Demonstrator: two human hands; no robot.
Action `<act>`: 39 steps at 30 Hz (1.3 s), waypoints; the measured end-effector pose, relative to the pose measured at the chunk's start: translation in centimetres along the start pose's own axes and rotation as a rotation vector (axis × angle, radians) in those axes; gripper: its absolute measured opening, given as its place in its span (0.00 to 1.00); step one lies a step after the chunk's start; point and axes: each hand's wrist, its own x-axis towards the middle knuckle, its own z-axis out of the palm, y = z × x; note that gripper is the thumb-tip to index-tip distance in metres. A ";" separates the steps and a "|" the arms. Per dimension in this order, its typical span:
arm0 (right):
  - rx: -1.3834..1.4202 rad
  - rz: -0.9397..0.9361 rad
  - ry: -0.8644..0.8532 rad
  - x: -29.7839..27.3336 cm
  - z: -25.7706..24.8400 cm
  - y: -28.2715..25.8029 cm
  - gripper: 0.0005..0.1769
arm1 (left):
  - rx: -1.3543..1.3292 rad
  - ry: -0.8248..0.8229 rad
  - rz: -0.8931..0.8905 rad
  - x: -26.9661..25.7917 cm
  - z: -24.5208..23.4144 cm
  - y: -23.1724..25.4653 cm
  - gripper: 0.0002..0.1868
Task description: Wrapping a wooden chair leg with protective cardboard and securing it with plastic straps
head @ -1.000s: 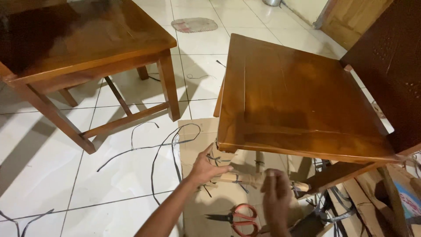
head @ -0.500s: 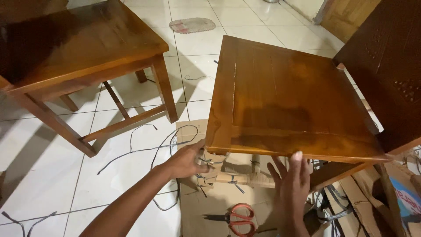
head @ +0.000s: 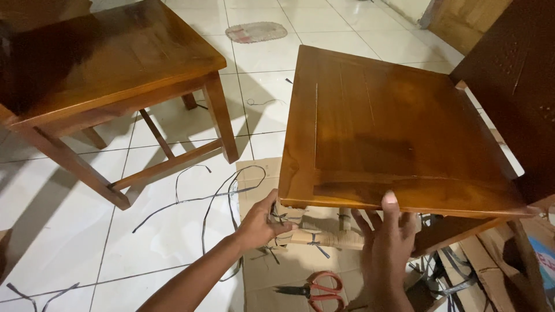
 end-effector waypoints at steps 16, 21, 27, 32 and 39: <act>0.006 -0.037 0.167 1.7 -1.8 -0.1 0.14 | 0.429 0.015 0.022 0.1 1.3 -1.1 0.52; 0.039 -0.086 0.064 2.6 -3.3 -0.2 0.20 | 0.335 0.055 0.230 0.3 2.2 0.0 0.37; 0.130 -0.116 -0.029 2.8 -4.3 -1.1 0.13 | 0.344 0.131 0.249 0.2 3.7 1.8 0.41; 0.194 -0.053 -0.148 5.4 -6.5 -1.1 0.29 | 0.325 0.132 0.359 -0.1 4.7 1.6 0.27; -0.064 0.052 0.112 2.9 -6.3 -1.0 0.22 | 0.309 0.227 0.392 -2.2 6.2 0.2 0.38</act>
